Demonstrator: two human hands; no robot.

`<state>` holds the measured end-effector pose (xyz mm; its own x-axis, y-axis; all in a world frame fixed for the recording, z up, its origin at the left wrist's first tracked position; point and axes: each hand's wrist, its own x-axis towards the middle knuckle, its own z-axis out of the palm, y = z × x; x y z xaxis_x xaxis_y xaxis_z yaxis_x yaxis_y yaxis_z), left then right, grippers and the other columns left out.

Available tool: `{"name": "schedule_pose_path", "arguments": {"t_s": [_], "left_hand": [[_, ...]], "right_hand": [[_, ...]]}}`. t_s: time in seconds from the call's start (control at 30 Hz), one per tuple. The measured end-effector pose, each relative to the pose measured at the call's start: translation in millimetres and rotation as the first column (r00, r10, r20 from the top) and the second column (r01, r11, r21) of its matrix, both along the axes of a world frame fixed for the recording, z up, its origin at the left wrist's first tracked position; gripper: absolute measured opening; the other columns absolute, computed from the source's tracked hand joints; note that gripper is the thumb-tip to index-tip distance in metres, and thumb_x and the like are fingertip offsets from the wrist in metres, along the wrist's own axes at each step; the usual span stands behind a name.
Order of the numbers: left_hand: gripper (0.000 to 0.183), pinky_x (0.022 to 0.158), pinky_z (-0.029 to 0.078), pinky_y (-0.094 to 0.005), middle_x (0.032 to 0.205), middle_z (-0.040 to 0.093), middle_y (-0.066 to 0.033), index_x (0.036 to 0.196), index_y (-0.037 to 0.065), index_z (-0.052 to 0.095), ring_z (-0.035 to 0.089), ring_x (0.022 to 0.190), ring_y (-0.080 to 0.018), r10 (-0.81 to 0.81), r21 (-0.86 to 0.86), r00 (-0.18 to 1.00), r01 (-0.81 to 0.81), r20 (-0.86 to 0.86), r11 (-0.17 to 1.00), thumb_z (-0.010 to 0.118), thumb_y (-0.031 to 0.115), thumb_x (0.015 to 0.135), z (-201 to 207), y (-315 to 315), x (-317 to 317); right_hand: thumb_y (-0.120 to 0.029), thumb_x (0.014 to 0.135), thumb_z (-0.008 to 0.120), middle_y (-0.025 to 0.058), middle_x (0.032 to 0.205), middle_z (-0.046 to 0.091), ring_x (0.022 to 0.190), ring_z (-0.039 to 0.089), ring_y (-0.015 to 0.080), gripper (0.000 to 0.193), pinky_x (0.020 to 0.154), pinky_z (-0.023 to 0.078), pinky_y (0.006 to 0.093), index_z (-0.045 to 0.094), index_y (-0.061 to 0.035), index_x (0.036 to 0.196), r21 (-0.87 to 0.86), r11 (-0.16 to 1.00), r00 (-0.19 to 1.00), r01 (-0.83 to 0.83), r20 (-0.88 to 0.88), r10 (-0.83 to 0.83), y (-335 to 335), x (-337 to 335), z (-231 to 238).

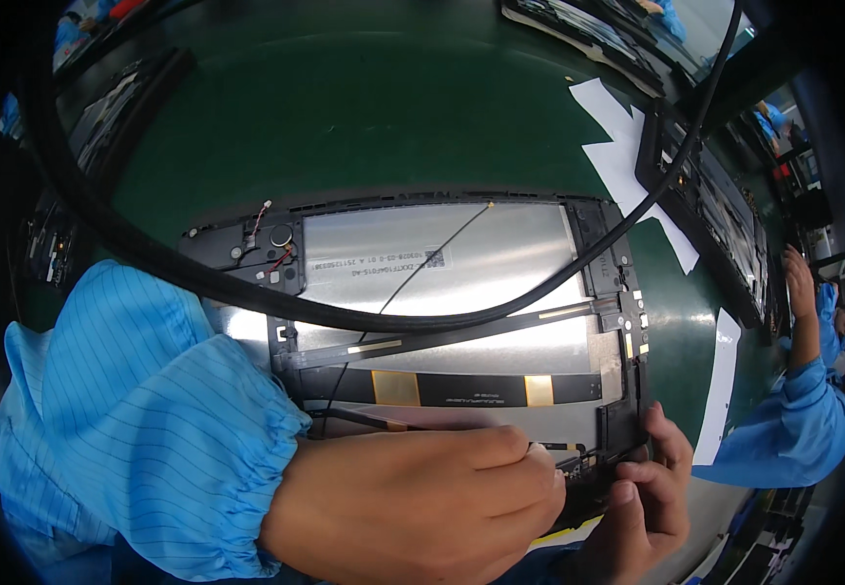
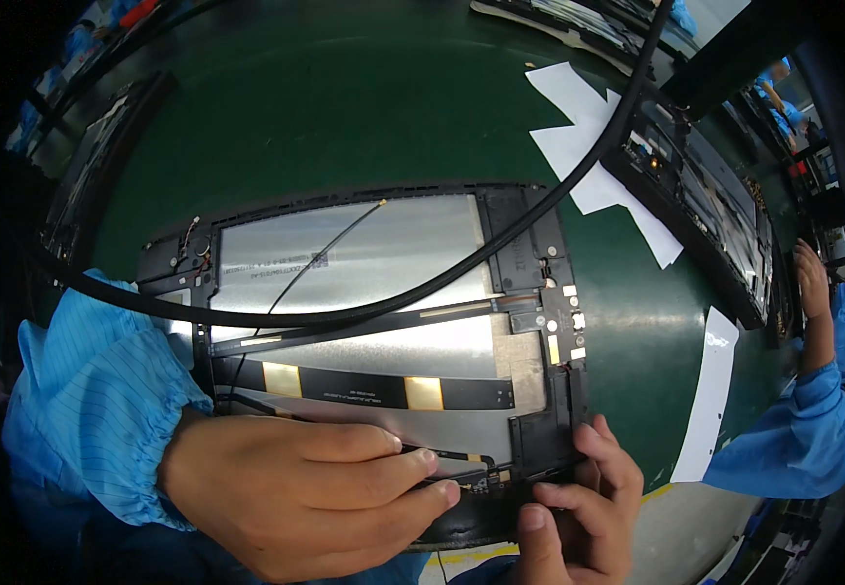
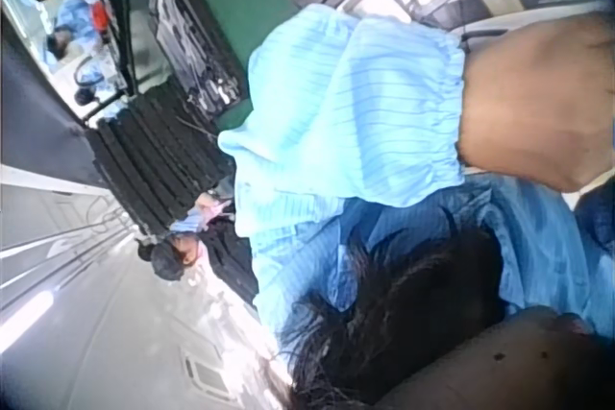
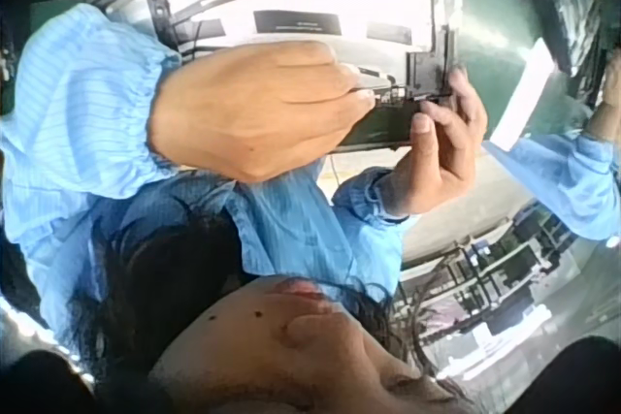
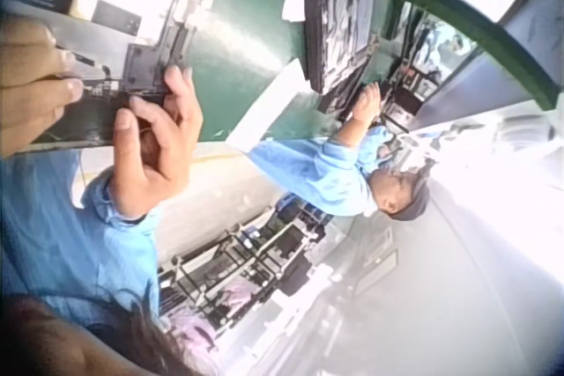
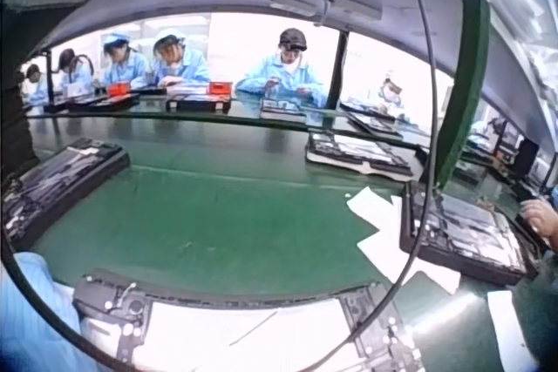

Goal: Assembling screen components for electronic devices on a factory line.

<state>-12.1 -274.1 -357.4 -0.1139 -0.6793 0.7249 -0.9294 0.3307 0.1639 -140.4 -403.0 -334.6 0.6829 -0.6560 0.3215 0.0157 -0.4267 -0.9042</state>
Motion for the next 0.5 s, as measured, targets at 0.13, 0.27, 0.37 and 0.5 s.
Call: {"name": "schedule_pose_path", "arguments": {"t_s": [0.13, 0.27, 0.37, 0.5], "left_hand": [[0.032, 0.069, 0.041, -0.0289, 0.087, 0.054, -0.0134, 0.087, -0.010, 0.053, 0.051, 0.078, -0.0215, -0.007, -0.021, 1.000, 0.007, -0.004, 1.000, 0.053, 0.011, 0.063, 1.1, -0.7, 0.3], [0.032, 0.069, 0.042, -0.0294, 0.086, 0.055, -0.0141, 0.086, -0.010, 0.054, 0.051, 0.078, -0.0221, -0.027, 0.027, 0.994, 0.030, -0.110, 0.999, 0.053, 0.011, 0.062, 9.3, 4.0, 0.4], [0.016, 0.060, 0.035, -0.0257, 0.066, 0.044, -0.0048, 0.062, 0.002, 0.054, 0.044, 0.064, -0.0160, -0.039, 0.138, 0.999, 0.040, -0.011, 0.990, 0.048, 0.017, 0.062, 14.3, 4.6, 6.3], [0.016, 0.061, 0.036, -0.0250, 0.066, 0.045, -0.0041, 0.063, 0.003, 0.055, 0.044, 0.065, -0.0154, 0.019, 0.133, 0.999, -0.025, 0.046, 0.991, 0.047, 0.017, 0.062, 13.8, 3.3, 4.2]], "right_hand": [[-0.001, 0.070, 0.057, 0.0256, 0.109, 0.047, 0.102, 0.046, 0.0310, 0.011, 0.090, 0.032, 0.0389, 0.058, 0.0072, 0.077, -0.071, 0.995, 0.994, -0.068, -0.089, 0.062, 0.2, -0.5, 5.2], [-0.006, 0.063, 0.059, 0.0224, 0.107, 0.048, 0.105, 0.043, 0.0316, 0.010, 0.090, 0.031, 0.0404, 0.056, 0.0025, 0.069, -0.103, 0.990, 0.976, -0.093, -0.207, 0.071, 1.2, 5.4, 5.7], [-0.012, 0.064, 0.059, 0.0230, 0.112, 0.043, 0.111, 0.038, 0.0355, 0.014, 0.092, 0.029, 0.0444, 0.053, 0.0002, 0.063, -0.051, 0.994, 0.968, -0.094, -0.238, 0.079, -2.2, 3.8, 6.4], [-0.017, 0.075, 0.057, 0.0271, 0.125, 0.029, 0.113, 0.038, 0.0364, 0.023, 0.092, 0.033, 0.0430, 0.051, 0.0033, 0.067, 0.081, 0.989, 0.988, -0.123, -0.081, 0.130, -3.7, 0.9, -1.3]]}}
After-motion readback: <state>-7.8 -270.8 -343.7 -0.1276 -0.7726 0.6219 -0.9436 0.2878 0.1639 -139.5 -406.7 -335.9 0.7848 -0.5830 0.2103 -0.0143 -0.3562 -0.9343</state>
